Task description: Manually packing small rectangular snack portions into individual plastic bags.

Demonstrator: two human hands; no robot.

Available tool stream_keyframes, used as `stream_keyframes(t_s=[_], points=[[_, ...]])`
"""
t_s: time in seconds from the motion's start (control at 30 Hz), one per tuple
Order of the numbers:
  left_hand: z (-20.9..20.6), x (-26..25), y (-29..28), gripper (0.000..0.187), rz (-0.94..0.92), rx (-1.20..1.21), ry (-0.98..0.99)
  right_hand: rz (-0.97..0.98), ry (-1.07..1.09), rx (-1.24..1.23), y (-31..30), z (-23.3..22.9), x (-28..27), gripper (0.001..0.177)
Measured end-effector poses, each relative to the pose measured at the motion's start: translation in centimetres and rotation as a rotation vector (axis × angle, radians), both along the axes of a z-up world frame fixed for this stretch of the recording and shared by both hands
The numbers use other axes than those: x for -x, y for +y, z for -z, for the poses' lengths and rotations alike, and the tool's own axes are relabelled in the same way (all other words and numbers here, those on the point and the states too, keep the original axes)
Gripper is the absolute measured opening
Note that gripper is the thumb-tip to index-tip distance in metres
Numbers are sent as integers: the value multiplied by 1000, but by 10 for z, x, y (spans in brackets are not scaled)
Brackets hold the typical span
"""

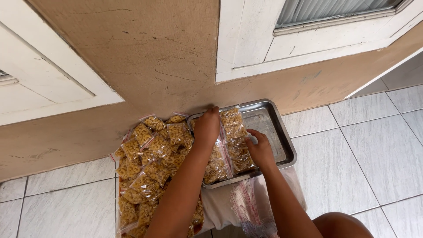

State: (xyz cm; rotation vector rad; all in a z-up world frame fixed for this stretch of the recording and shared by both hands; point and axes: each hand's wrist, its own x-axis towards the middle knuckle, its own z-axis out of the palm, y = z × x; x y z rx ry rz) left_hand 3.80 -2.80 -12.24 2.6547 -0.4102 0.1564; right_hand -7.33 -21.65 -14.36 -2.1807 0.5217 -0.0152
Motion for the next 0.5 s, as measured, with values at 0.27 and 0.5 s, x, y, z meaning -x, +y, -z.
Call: stream_keyframes(t_s=[0.27, 0.5], points=[[5, 13, -2, 34, 131, -229, -219, -46, 4, -74, 20, -33, 4, 37], [-20, 27, 3, 72, 182, -275, -98, -106, -12, -82, 20, -34, 3, 36]])
